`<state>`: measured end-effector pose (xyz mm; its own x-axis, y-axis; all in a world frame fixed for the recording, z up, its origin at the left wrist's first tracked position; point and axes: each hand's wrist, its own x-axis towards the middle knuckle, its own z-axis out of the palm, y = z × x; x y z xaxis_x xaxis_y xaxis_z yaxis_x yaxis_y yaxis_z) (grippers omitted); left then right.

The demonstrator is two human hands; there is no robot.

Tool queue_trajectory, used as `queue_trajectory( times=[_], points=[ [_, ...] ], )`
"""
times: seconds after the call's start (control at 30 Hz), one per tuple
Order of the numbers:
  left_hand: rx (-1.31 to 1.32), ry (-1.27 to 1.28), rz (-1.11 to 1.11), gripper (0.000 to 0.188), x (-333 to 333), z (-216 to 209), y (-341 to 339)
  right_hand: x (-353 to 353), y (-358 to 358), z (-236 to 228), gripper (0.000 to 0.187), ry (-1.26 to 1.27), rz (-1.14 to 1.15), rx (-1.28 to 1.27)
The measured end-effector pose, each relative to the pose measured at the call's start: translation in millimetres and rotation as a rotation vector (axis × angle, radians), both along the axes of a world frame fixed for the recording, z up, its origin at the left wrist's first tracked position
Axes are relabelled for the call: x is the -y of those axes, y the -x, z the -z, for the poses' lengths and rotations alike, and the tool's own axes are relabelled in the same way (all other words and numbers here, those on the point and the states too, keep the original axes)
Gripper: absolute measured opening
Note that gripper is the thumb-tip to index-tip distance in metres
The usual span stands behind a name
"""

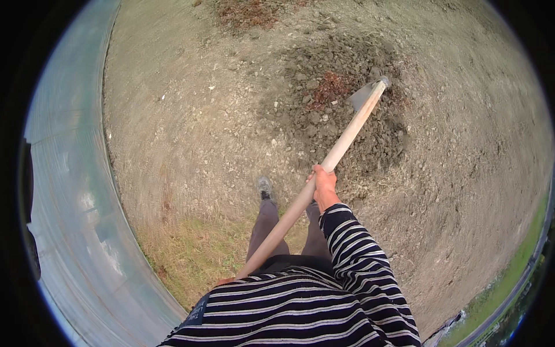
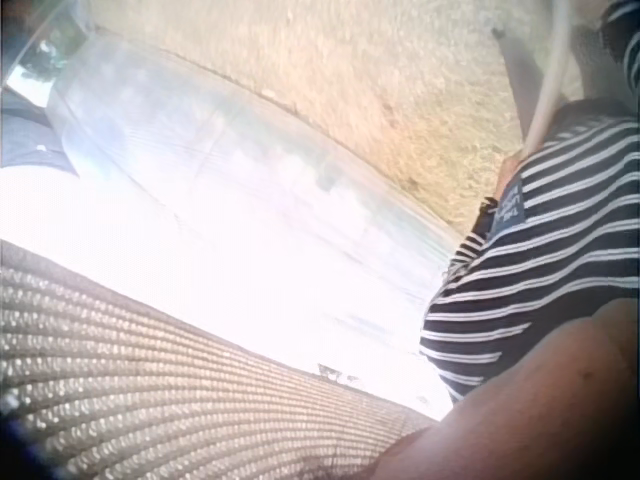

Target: The person uses a hoe to break up and loosen soil in a small patch of ground. They repeatedly strike and pull the soil, occasionally stepping forward to reach new areas. The person briefly removes a small piece of debris by hand before resuming hoeing.

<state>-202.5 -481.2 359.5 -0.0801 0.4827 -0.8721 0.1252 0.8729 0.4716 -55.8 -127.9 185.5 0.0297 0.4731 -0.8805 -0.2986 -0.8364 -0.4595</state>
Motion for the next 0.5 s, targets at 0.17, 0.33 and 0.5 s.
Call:
queue_trajectory(
  times=[0.17,0.33,0.5],
  points=[
    [-0.07,0.009,0.025,0.033,42.5,-45.6,-19.6,58.2,-25.9,-1.7,0.017,0.137,0.033,-0.006],
    [0.021,-0.132,-0.132,0.035,18.5,1.7,-58.3,2.6,-41.4,-27.3,0.024,-0.027,-0.062,-0.063],
    [-0.188,-0.131,-0.015,0.035,-44.6,47.6,-78.3,-87.0,-25.7,-48.9,0.017,-0.331,-0.156,-0.115]
  ],
)
